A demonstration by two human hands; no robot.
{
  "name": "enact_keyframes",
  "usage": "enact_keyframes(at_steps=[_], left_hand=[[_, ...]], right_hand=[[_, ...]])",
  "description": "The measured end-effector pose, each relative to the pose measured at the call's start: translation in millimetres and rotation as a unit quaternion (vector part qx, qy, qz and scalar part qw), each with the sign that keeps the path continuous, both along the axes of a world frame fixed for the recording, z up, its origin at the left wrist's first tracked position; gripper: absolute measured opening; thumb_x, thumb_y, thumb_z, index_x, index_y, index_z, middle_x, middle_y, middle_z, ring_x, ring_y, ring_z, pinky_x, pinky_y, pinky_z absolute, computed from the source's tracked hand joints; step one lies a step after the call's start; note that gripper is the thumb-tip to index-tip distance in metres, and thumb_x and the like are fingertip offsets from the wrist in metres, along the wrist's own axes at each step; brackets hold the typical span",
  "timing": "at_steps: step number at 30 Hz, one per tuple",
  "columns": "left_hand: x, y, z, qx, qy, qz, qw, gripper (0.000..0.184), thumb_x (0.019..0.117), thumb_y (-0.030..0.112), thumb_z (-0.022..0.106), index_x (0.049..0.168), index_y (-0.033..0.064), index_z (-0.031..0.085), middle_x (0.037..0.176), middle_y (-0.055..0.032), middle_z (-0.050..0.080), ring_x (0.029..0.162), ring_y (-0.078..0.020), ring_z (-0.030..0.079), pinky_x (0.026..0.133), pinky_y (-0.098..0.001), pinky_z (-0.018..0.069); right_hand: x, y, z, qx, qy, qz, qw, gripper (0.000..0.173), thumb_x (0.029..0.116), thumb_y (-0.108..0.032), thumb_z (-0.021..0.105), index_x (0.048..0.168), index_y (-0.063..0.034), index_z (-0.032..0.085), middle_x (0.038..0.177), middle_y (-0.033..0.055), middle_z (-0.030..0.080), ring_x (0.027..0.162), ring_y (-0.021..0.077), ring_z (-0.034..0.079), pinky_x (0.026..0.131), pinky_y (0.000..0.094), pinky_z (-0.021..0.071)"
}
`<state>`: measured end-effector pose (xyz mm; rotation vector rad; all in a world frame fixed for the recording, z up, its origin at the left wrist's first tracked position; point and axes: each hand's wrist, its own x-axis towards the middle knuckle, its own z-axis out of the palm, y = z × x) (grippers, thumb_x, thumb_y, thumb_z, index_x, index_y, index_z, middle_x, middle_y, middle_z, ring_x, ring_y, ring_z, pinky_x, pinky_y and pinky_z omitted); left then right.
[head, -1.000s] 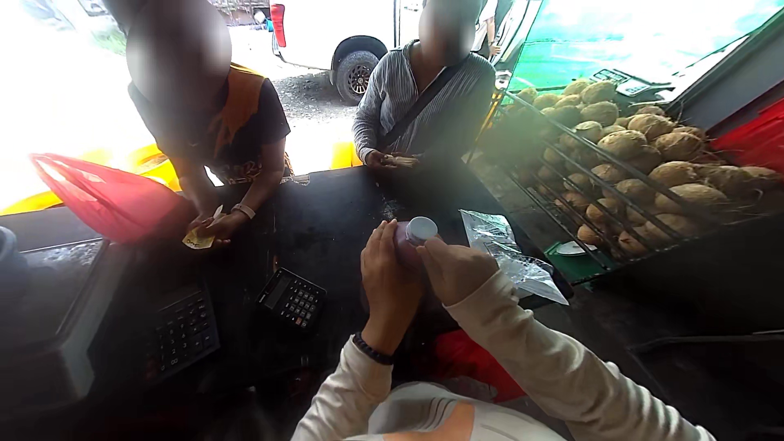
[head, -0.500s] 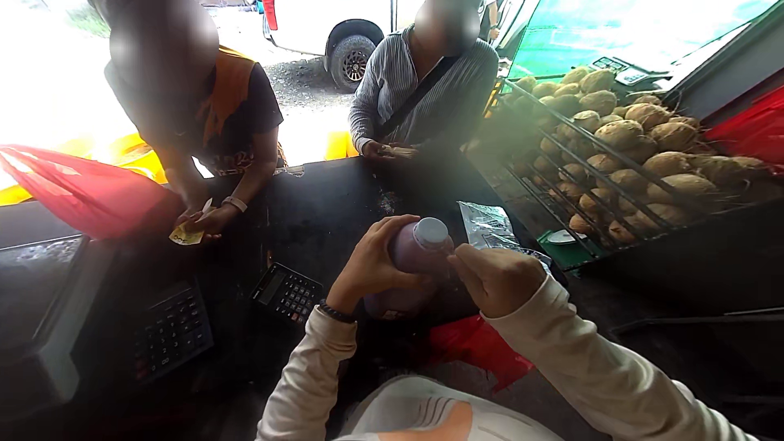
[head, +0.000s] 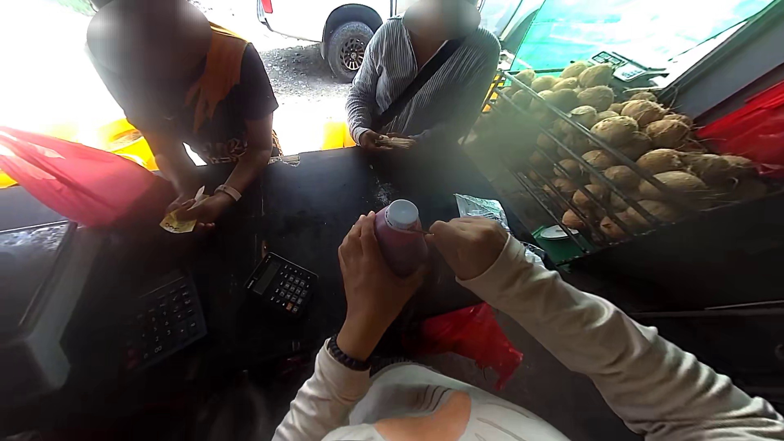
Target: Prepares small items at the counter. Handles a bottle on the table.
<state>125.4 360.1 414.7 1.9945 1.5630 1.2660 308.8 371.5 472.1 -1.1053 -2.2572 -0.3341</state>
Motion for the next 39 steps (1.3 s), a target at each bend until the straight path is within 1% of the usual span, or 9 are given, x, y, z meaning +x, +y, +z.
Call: enact_keyframes(at_steps=[5, 9, 12, 17, 20, 24, 30, 35, 39], left_hand=[[-37, 19, 2, -0.044, 0.010, -0.112, 0.993, 0.113, 0.0557, 0.063, 0.091, 0.151, 0.0183, 0.049, 0.147, -0.0071, 0.054, 0.133, -0.0300, 0.050, 0.108, -0.0568, 0.0431], [-48, 42, -14, -0.125, -0.138, -0.225, 0.956, 0.107, 0.0539, 0.050, 0.096, 0.145, 0.0171, 0.051, 0.137, -0.0038, 0.059, 0.124, -0.0138, 0.059, 0.105, -0.0380, 0.0525], [-45, 43, -19, -0.112, -0.180, -0.234, 0.949, 0.106, 0.0546, 0.046, 0.097, 0.144, 0.0132, 0.051, 0.133, -0.0049, 0.062, 0.120, -0.0119, 0.061, 0.103, -0.0344, 0.0536], [-39, 39, -22, -0.099, -0.186, -0.228, 0.950, 0.104, 0.0537, 0.043, 0.099, 0.142, 0.0123, 0.052, 0.133, -0.0045, 0.061, 0.121, -0.0123, 0.060, 0.104, -0.0335, 0.0532], [-38, 36, -21, -0.096, -0.185, -0.213, 0.955, 0.106, 0.0534, 0.042, 0.099, 0.142, 0.0112, 0.051, 0.132, -0.0055, 0.061, 0.120, -0.0112, 0.060, 0.103, -0.0318, 0.0530], [-34, 31, -16, -0.109, -0.169, -0.191, 0.961, 0.107, 0.0527, 0.043, 0.099, 0.143, 0.0122, 0.050, 0.133, -0.0069, 0.059, 0.121, -0.0129, 0.059, 0.103, -0.0329, 0.0524], [-11, 7, -18, -0.038, -0.159, -0.089, 0.983, 0.106, 0.0623, 0.046, 0.095, 0.145, -0.0003, 0.046, 0.140, -0.0193, 0.055, 0.131, -0.0252, 0.055, 0.111, -0.0407, 0.0469], [19, -31, -24, -0.016, -0.110, -0.036, 0.993, 0.096, 0.0796, 0.029, 0.082, 0.152, -0.0081, 0.031, 0.149, -0.0323, 0.042, 0.143, -0.0429, 0.039, 0.120, -0.0526, 0.0325], [33, -29, -36, 0.028, -0.107, 0.035, 0.993, 0.094, 0.0703, 0.045, 0.087, 0.144, 0.0016, 0.050, 0.135, -0.0243, 0.055, 0.128, -0.0398, 0.051, 0.110, -0.0553, 0.0388]], right_hand=[[25, 30, 14, -0.049, -0.052, 0.143, 0.987, 0.035, 0.1022, -0.020, 0.049, 0.076, -0.0048, 0.065, 0.057, 0.0060, 0.058, 0.054, 0.0208, 0.060, 0.051, 0.0352, 0.0470], [25, 37, 1, -0.079, 0.017, 0.188, 0.979, 0.034, 0.1035, -0.019, 0.048, 0.083, -0.0024, 0.069, 0.062, 0.0075, 0.062, 0.057, 0.0184, 0.062, 0.054, 0.0326, 0.0513], [16, 30, 8, -0.040, -0.014, 0.136, 0.990, 0.035, 0.1029, -0.022, 0.048, 0.080, -0.0045, 0.068, 0.058, 0.0063, 0.060, 0.053, 0.0212, 0.061, 0.049, 0.0361, 0.0484], [-5, -10, 51, -0.120, -0.125, -0.026, 0.985, 0.026, 0.0992, -0.016, 0.058, 0.075, -0.0062, 0.062, 0.052, 0.0077, 0.051, 0.048, 0.0281, 0.059, 0.044, 0.0435, 0.0456], [-5, -3, 53, -0.162, -0.118, -0.004, 0.980, 0.025, 0.1011, -0.019, 0.058, 0.080, -0.0077, 0.066, 0.053, 0.0061, 0.054, 0.049, 0.0262, 0.061, 0.045, 0.0435, 0.0472], [-1, 16, 26, -0.149, -0.037, 0.083, 0.985, 0.031, 0.1021, -0.022, 0.051, 0.082, -0.0045, 0.067, 0.056, 0.0075, 0.057, 0.052, 0.0252, 0.062, 0.045, 0.0424, 0.0476], [-37, -15, 8, -0.043, 0.021, -0.101, 0.994, 0.038, 0.1028, -0.024, 0.049, 0.077, -0.0028, 0.066, 0.055, 0.0122, 0.059, 0.051, 0.0311, 0.065, 0.044, 0.0446, 0.0491], [-42, -20, 16, -0.035, -0.028, -0.152, 0.987, 0.038, 0.1021, -0.024, 0.050, 0.075, -0.0031, 0.066, 0.054, 0.0128, 0.058, 0.050, 0.0325, 0.064, 0.043, 0.0445, 0.0471], [-31, -25, 19, -0.009, -0.056, -0.168, 0.984, 0.041, 0.1012, -0.026, 0.047, 0.071, -0.0043, 0.063, 0.049, 0.0118, 0.054, 0.045, 0.0318, 0.061, 0.039, 0.0439, 0.0426]])
